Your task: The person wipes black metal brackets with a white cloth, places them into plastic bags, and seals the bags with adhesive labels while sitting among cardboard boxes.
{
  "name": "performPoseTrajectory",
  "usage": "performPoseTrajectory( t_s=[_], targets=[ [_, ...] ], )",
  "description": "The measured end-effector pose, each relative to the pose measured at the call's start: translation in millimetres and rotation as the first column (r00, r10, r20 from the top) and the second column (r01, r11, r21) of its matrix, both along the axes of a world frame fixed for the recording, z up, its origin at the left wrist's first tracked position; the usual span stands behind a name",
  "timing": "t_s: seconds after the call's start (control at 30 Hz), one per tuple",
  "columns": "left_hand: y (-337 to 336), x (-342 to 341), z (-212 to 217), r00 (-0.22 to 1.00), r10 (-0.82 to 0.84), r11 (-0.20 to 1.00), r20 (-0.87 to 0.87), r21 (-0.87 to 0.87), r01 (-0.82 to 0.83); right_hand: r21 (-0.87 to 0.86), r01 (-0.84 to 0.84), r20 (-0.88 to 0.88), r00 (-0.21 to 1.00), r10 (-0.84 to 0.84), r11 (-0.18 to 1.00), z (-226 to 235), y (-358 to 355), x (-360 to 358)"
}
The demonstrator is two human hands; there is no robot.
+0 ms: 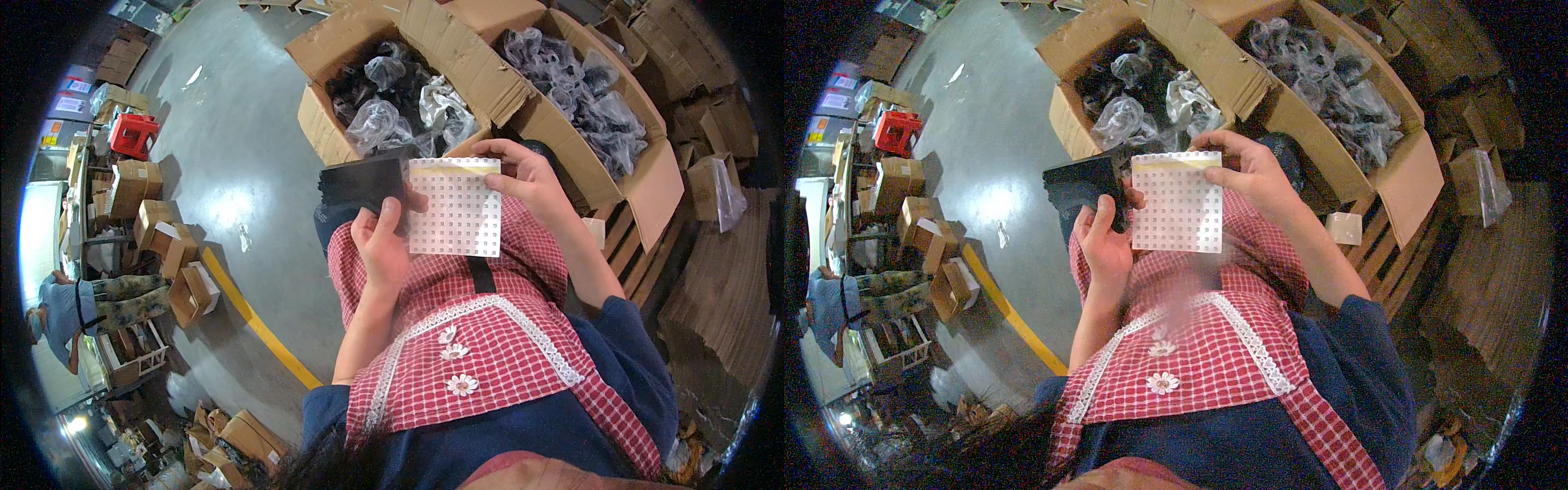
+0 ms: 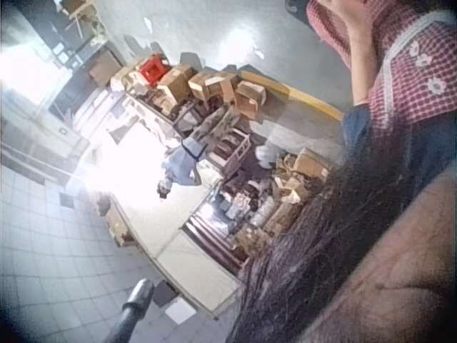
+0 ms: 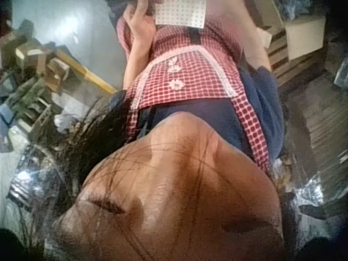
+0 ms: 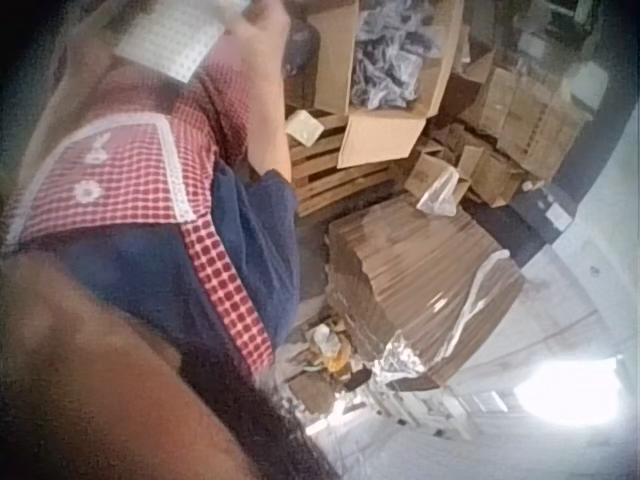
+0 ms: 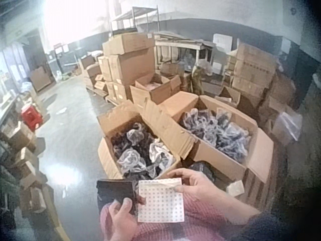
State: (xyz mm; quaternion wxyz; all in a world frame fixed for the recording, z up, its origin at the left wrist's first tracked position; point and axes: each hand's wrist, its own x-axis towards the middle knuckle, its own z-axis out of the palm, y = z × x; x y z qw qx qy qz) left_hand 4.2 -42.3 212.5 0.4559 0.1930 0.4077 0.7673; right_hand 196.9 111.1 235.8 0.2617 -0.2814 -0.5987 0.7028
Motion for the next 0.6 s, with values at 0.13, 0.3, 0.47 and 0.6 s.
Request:
performPoseTrajectory(
  t_s=[0.13, 0.3, 0.47, 0.6],
  targets=[
    [0, -3, -1, 1.000, -0.007, 1.000, -0.024, 0.000, 0.007, 0.047, 0.040, 0.038, 0.998, -0.042, 0.998, -9, -3, 0],
    [1, 0, 4, 0.998, -0.037, 0.997, -0.044, -0.064, 0.035, 0.351, 0.105, 0.118, 0.981, -0.155, 0.931, -8, -8, 0],
    [4, -1, 0, 0.999, -0.046, 0.996, -0.003, -0.082, 0.046, 0.441, 0.108, 0.104, 0.980, -0.170, 0.891, -3, -14, 0],
    [3, -6, -4, 0.992, 0.012, 0.998, 0.129, -0.066, -0.004, 0.399, 0.114, 0.088, 0.983, -0.162, 0.910, -5, -17, 2]
  ],
)
